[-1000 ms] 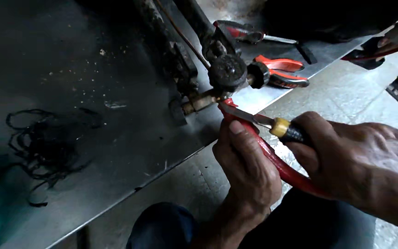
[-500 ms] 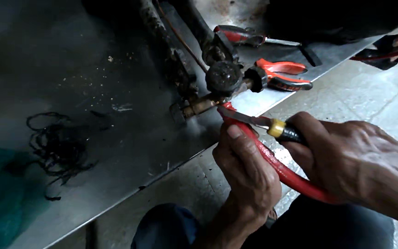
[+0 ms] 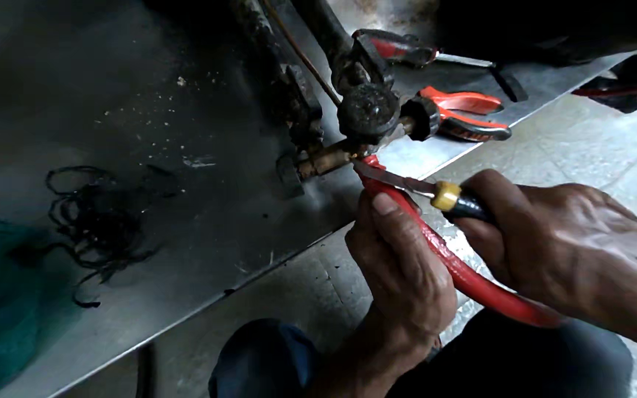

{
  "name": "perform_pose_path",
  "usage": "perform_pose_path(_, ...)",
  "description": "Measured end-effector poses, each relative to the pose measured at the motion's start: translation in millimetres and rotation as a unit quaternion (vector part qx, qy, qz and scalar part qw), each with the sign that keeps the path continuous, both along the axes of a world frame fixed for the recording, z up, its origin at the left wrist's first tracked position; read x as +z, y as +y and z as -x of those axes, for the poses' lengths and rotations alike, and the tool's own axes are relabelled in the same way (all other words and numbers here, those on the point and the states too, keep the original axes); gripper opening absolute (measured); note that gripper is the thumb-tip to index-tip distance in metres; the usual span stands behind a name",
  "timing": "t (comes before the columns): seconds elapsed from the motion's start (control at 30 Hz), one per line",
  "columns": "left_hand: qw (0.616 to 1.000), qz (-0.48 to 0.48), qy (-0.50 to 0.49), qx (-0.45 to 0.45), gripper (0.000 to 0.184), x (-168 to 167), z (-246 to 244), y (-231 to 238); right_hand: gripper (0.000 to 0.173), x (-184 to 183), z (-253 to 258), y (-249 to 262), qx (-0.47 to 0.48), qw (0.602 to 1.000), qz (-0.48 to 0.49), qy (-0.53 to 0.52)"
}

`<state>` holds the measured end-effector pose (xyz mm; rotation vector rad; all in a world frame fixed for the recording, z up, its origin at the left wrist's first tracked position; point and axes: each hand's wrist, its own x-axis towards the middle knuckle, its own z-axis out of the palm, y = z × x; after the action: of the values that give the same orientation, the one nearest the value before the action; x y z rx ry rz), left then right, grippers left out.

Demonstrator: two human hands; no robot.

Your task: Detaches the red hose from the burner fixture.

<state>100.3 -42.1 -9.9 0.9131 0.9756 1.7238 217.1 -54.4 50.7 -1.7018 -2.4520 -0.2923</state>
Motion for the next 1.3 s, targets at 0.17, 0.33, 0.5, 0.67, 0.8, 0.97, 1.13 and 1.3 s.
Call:
perform_pose_path(0.17,1.000,-0.005,0.007,-0.020,0.037,-2.2,0.0,-0.5,0.047,-4.6,-6.3,-0.6,0.000,1.000,0.008,0.024)
perform_pose_path(0.33,1.000,0.000,0.014,-0.017,0.037,0.9,-1.0,-1.5,0.046,0.0,0.2,9.6,0.016,1.000,-0.001,0.007)
perform_pose_path(0.5,0.999,-0.012,-0.015,-0.033,0.033,-0.5,-0.4,-0.4,0.048,-6.8,-10.5,6.1,0.022,1.000,-0.004,0.017)
perform_pose_path(0.67,0.999,-0.017,0.015,-0.036,0.030,-1.7,-1.4,-1.0,0.049,-9.6,-13.9,2.6,0.010,0.999,0.007,0.032)
perform_pose_path(0.8,0.999,-0.019,0.044,-0.022,0.029,1.5,-3.5,-0.3,0.050,-3.6,-5.8,13.0,0.021,1.000,-0.012,0.014)
perform_pose_path(0.97,0.996,-0.014,0.077,-0.037,0.029,0.8,2.2,-2.9,0.049,-6.5,-13.2,6.3,0.017,1.000,-0.016,-0.006)
perform_pose_path(1.13,0.996,-0.014,0.082,-0.037,0.026,2.0,3.8,-4.0,0.049,-7.7,-7.3,9.5,0.020,1.000,-0.016,0.005)
perform_pose_path(1.3,0.996,-0.019,0.076,-0.044,0.021,4.3,2.9,-4.2,0.046,-5.3,-5.1,15.8,0.030,0.999,-0.019,0.004)
